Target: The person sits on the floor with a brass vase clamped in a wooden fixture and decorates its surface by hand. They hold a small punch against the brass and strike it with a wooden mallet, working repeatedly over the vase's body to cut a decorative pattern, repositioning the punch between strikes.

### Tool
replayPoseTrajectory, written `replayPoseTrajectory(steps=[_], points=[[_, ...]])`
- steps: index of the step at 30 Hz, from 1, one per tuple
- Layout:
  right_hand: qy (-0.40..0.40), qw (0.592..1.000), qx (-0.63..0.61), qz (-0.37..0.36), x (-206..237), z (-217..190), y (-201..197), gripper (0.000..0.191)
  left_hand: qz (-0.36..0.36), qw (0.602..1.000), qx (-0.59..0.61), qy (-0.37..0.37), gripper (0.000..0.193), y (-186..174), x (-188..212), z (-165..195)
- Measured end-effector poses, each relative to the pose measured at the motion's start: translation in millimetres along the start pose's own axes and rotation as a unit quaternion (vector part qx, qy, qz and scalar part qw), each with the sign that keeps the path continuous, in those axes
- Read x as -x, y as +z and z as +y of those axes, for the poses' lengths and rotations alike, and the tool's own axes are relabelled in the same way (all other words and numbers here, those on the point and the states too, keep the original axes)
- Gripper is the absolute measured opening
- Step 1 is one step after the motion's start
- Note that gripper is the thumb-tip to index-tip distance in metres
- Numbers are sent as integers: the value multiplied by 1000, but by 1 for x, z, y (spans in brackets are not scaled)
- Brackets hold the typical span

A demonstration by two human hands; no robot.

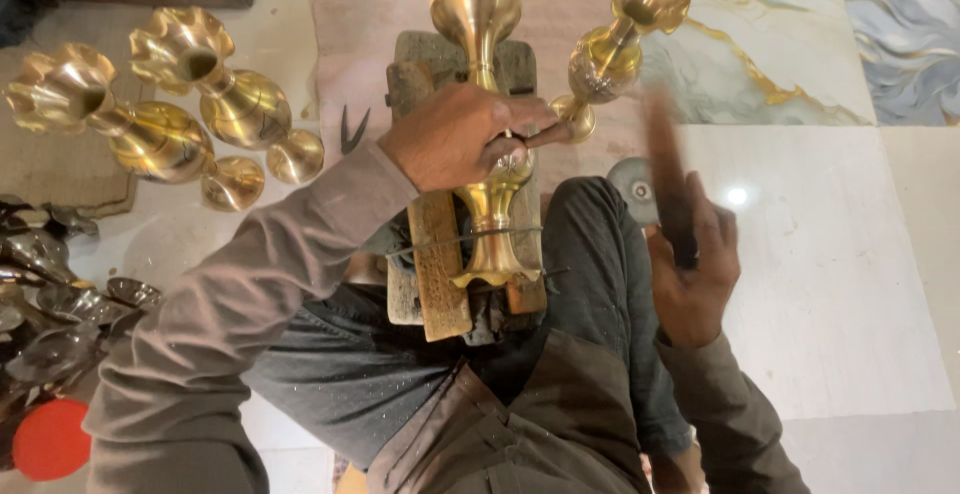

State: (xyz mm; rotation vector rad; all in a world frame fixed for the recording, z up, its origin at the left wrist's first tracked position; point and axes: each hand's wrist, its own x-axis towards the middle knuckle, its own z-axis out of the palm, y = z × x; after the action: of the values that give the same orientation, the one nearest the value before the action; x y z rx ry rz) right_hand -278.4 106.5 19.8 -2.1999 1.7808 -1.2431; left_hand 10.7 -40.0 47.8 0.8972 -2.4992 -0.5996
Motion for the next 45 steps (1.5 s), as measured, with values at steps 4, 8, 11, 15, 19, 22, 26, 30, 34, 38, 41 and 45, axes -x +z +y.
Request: replayPoseTrajectory(steps=[4, 8, 11, 15, 19, 22, 26, 30, 34, 38, 41, 45], points=[[-10, 1000, 13, -21, -4, 0, -2, 57, 20, 1000, 3, 6, 54, 6, 1, -6], [112, 961, -253, 6, -4, -5, -2, 58, 41, 998, 13, 47, 47, 7, 3, -7], [-51, 996, 71, -32, -4, -7, -3, 59, 11, 1000, 10, 0, 49, 6, 5, -7], [11, 995, -101, -22, -6, -6, -4, 57, 44, 999, 23, 13, 47, 8, 7, -9], [32, 996, -76, -15, -5, -8, -4, 59, 85, 992, 31, 88, 41, 12, 7, -13], [-12, 999, -4, -35, -5, -11, -4, 62, 69, 996, 18, 60, 46, 14, 10, -15], [24, 994, -101, 16, -7, -12, -5, 61, 60, 997, 19, 39, 49, 14, 11, -15], [-47, 997, 45, -45, -8, -11, -7, 62, 47, 999, 16, 14, 51, 13, 12, -13], [-3, 999, -16, -29, -9, -13, -9, 58, 114, 987, 39, 110, 48, 11, 13, -14], [-39, 999, 27, -14, -10, -15, -9, 61, 67, 997, 26, 37, 50, 13, 14, -13], [22, 998, -43, -48, -10, -14, -7, 61, 97, 992, 37, 74, 49, 14, 14, -13], [-35, 999, 13, -14, -8, -9, -2, 57, 102, 990, 20, 94, 50, 14, 13, -13]])
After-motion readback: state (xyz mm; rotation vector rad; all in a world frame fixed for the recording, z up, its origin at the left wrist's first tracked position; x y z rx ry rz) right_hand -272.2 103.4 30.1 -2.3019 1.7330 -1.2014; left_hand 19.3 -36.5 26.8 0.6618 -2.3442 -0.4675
